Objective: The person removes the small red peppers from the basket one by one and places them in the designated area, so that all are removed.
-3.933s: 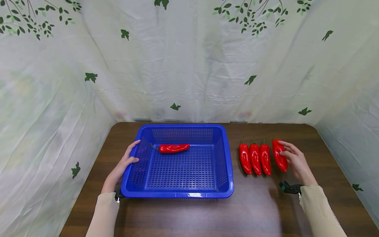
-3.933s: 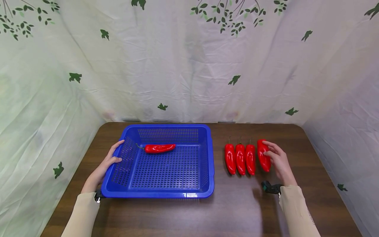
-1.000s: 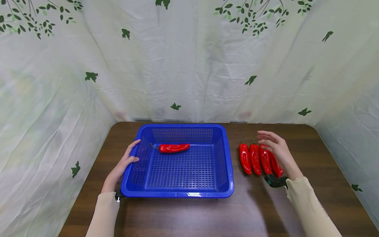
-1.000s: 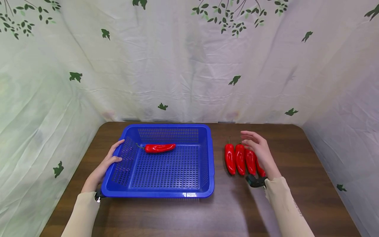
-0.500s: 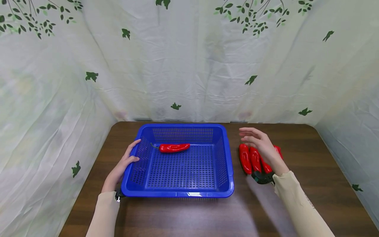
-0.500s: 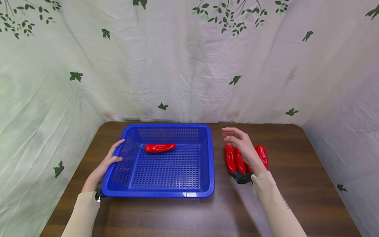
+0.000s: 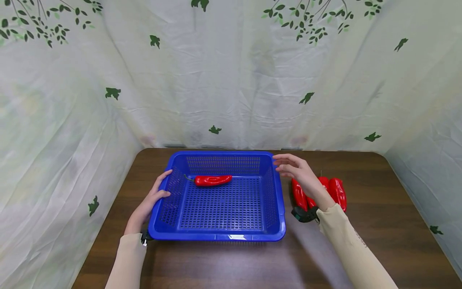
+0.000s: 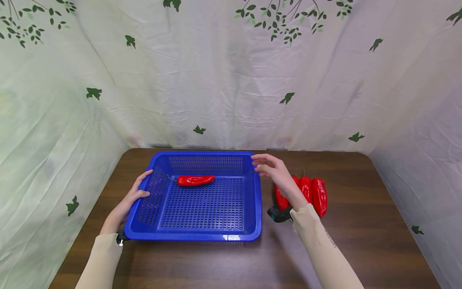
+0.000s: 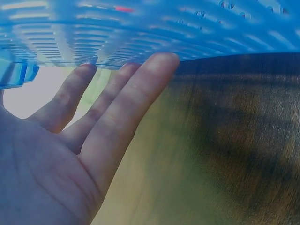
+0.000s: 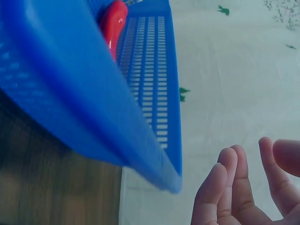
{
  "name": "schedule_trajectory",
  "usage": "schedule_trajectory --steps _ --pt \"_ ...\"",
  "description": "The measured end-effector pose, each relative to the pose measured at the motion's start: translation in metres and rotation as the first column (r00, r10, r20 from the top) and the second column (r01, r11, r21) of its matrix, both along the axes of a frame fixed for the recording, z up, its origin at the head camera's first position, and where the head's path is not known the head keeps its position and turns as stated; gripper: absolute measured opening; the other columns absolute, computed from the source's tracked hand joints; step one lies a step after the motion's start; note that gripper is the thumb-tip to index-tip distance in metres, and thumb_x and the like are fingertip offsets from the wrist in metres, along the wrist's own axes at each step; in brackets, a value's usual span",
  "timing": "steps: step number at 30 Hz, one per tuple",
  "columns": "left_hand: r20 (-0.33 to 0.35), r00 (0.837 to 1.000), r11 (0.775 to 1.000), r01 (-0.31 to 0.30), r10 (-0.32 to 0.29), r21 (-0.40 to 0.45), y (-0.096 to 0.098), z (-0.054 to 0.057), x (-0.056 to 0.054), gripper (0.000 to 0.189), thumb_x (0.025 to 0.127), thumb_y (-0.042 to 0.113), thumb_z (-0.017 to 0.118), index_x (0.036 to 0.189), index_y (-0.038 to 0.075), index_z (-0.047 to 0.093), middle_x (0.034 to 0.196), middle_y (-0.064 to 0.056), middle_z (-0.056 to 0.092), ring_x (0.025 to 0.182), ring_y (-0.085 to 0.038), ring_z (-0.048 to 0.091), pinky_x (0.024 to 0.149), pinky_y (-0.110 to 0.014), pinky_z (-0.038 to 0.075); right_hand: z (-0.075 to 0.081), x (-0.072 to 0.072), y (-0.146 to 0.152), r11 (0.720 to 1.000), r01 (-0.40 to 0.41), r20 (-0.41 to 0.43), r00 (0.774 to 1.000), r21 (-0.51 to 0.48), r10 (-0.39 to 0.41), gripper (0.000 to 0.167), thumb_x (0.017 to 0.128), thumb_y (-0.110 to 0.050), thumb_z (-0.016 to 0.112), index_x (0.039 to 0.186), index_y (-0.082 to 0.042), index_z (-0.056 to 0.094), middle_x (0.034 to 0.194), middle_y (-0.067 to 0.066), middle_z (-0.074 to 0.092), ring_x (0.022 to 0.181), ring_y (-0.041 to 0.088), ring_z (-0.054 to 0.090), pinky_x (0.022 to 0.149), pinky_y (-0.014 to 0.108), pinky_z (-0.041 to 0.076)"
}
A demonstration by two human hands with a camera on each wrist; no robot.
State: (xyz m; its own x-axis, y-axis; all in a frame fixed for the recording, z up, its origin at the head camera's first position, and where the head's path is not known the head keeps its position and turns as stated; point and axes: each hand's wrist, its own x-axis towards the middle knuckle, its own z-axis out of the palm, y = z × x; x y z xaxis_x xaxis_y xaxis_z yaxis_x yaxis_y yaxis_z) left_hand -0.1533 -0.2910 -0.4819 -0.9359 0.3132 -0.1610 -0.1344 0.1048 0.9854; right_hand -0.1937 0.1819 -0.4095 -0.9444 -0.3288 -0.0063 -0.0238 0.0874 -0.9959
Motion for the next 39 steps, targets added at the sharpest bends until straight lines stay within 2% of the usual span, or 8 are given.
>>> schedule_trajectory --steps 3,8,16,20,23,28,32,39 --pt "-0.001 1.000 1.000 -0.002 0.002 -0.008 0.000 0.000 0.000 0.065 0.096 0.012 0.038 0.152 0.033 0.011 0.152 -0.017 0.003 0.127 -0.049 0.023 0.086 -0.051 0.040 0.000 -0.001 -0.008 1.000 -0.016 -0.005 1.000 0.003 0.016 0.035 0.097 -0.008 0.051 0.129 0.002 0.053 0.126 0.021 0.054 0.109 0.035 0.055 0.088 0.038 0.047" --pt "-0.005 1.000 1.000 0.000 0.000 -0.013 0.000 0.000 0.000 0.065 0.097 0.012 0.038 0.152 0.032 0.011 0.153 -0.016 0.003 0.127 -0.049 0.023 0.087 -0.051 0.040 0.001 -0.003 -0.021 0.999 -0.044 0.004 0.999 -0.001 0.044 0.035 0.096 -0.007 0.051 0.129 0.003 0.053 0.123 0.016 0.057 0.105 0.026 0.058 0.089 0.041 0.046" --pt "-0.006 1.000 1.000 -0.001 0.001 -0.013 0.000 -0.001 0.000 0.066 0.096 0.011 0.038 0.152 0.033 0.011 0.153 -0.017 0.002 0.127 -0.049 0.022 0.086 -0.051 0.040 0.003 -0.005 -0.045 0.996 -0.086 0.021 0.996 -0.012 0.086 0.036 0.095 -0.009 0.054 0.129 0.002 0.054 0.123 0.017 0.057 0.104 0.027 0.059 0.090 0.046 0.044" --pt "-0.010 1.000 1.000 -0.002 0.002 -0.013 -0.001 -0.001 -0.001 0.066 0.096 0.011 0.038 0.152 0.032 0.011 0.152 -0.017 0.002 0.127 -0.049 0.022 0.086 -0.051 0.040 0.002 -0.007 -0.057 0.994 -0.105 0.034 0.994 -0.020 0.106 0.035 0.096 -0.008 0.053 0.129 0.001 0.054 0.124 0.022 0.056 0.103 0.027 0.059 0.091 0.049 0.044" --pt "-0.012 1.000 1.000 0.000 0.000 -0.012 -0.001 -0.002 -0.001 0.066 0.096 0.011 0.038 0.152 0.032 0.011 0.152 -0.017 0.002 0.128 -0.049 0.022 0.086 -0.051 0.040 0.001 -0.008 -0.065 0.991 -0.130 0.030 0.991 -0.014 0.130 0.035 0.096 -0.008 0.052 0.130 0.001 0.054 0.126 0.024 0.054 0.104 0.028 0.058 0.090 0.046 0.045" --pt "-0.009 1.000 1.000 0.000 0.000 -0.015 -0.001 -0.002 -0.001 0.065 0.096 0.012 0.038 0.152 0.033 0.011 0.152 -0.018 0.002 0.128 -0.050 0.022 0.086 -0.052 0.040 -0.001 -0.010 -0.078 0.988 -0.154 0.022 0.988 -0.013 0.154 0.035 0.096 -0.006 0.051 0.129 0.002 0.054 0.122 0.018 0.058 0.104 0.028 0.058 0.087 0.043 0.046" --pt "-0.007 1.000 1.000 0.001 -0.001 -0.016 -0.001 -0.002 -0.001 0.065 0.096 0.013 0.038 0.152 0.033 0.011 0.153 -0.017 0.002 0.128 -0.050 0.022 0.086 -0.052 0.040 -0.003 -0.011 -0.090 0.988 -0.154 0.046 0.987 -0.023 0.155 0.034 0.095 -0.007 0.052 0.128 0.003 0.055 0.119 0.018 0.059 0.101 0.026 0.059 0.088 0.045 0.046" --pt "-0.012 1.000 1.000 0.001 -0.001 -0.016 -0.001 -0.001 -0.001 0.065 0.096 0.012 0.038 0.152 0.032 0.011 0.153 -0.016 0.002 0.129 -0.049 0.021 0.088 -0.052 0.039 -0.011 -0.015 -0.109 0.988 -0.153 0.087 0.984 -0.033 0.155 0.032 0.094 -0.006 0.052 0.125 0.000 0.058 0.113 0.015 0.061 0.099 0.027 0.060 0.082 0.037 0.048"
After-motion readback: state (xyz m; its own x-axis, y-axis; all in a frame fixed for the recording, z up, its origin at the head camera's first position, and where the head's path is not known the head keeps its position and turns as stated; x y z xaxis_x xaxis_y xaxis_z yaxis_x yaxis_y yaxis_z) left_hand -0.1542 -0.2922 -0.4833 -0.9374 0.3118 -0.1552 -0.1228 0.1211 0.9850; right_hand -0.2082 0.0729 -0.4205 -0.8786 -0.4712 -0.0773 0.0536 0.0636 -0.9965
